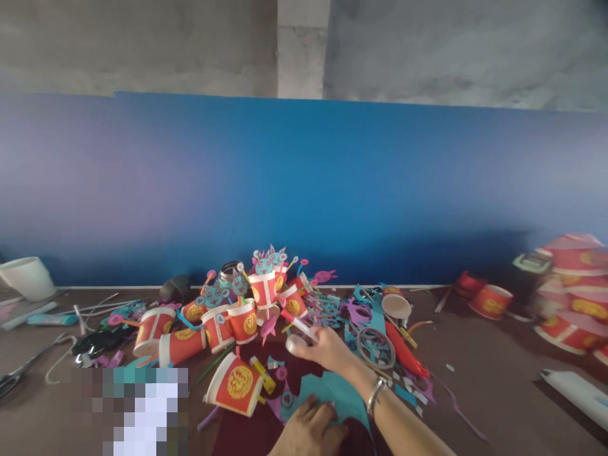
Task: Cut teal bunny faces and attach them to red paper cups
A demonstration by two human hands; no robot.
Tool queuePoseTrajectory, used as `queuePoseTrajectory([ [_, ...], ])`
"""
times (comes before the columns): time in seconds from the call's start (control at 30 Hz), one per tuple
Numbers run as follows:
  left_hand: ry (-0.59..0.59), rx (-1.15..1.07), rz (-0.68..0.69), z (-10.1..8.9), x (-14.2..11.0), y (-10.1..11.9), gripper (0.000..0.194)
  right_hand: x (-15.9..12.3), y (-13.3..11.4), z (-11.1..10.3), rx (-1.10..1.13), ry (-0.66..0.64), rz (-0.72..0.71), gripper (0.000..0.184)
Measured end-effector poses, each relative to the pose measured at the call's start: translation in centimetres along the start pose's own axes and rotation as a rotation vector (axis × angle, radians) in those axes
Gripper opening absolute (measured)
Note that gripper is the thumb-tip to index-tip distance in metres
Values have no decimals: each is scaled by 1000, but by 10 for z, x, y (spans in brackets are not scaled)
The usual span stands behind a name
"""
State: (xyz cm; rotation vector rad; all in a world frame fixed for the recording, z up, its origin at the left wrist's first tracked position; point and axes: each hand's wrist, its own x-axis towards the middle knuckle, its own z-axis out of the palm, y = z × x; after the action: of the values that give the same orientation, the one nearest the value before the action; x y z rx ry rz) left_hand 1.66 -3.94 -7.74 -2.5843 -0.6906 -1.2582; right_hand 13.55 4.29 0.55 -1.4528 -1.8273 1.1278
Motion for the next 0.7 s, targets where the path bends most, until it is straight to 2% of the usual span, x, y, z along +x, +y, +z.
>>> queuePoseTrajectory([
  [0.07, -101, -206, -203, -18, 12, -3, 17, -3, 3, -9, 185, -6, 35, 41],
  [0.1, -98, -284, -395, -27, 19, -5, 17, -5, 4, -13, 236, -4, 43, 45],
  [0.17, 3, -293, -761, -45, 34, -11, 16, -12, 4, -16, 288, -23, 63, 48],
  [0.2, 81, -288, -868, -52, 41, -14, 22, -16, 2, -16, 307, -38, 67, 49],
  [0.27, 100, -392, -915, -60, 53, -20, 50, -23, -3, -13, 380, -70, 58, 50],
  [0.3, 79, -426, -912, -62, 56, -23, 55, -26, -5, -12, 433, -90, 49, 49],
  [0.4, 49, -472, -890, -63, 62, -28, 48, -33, -10, -9, 571, -163, -2, 47],
  [0.5, 33, -451, -896, -64, 60, -31, 43, -35, -3, -16, 531, -221, -41, 46],
  [0.6, -52, -390, -873, -64, 53, -32, 46, -31, 13, -26, 528, -150, -21, 51],
  [0.7, -286, -341, -851, -62, 44, -29, 61, -25, 28, -34, 471, 14, -3, 57],
])
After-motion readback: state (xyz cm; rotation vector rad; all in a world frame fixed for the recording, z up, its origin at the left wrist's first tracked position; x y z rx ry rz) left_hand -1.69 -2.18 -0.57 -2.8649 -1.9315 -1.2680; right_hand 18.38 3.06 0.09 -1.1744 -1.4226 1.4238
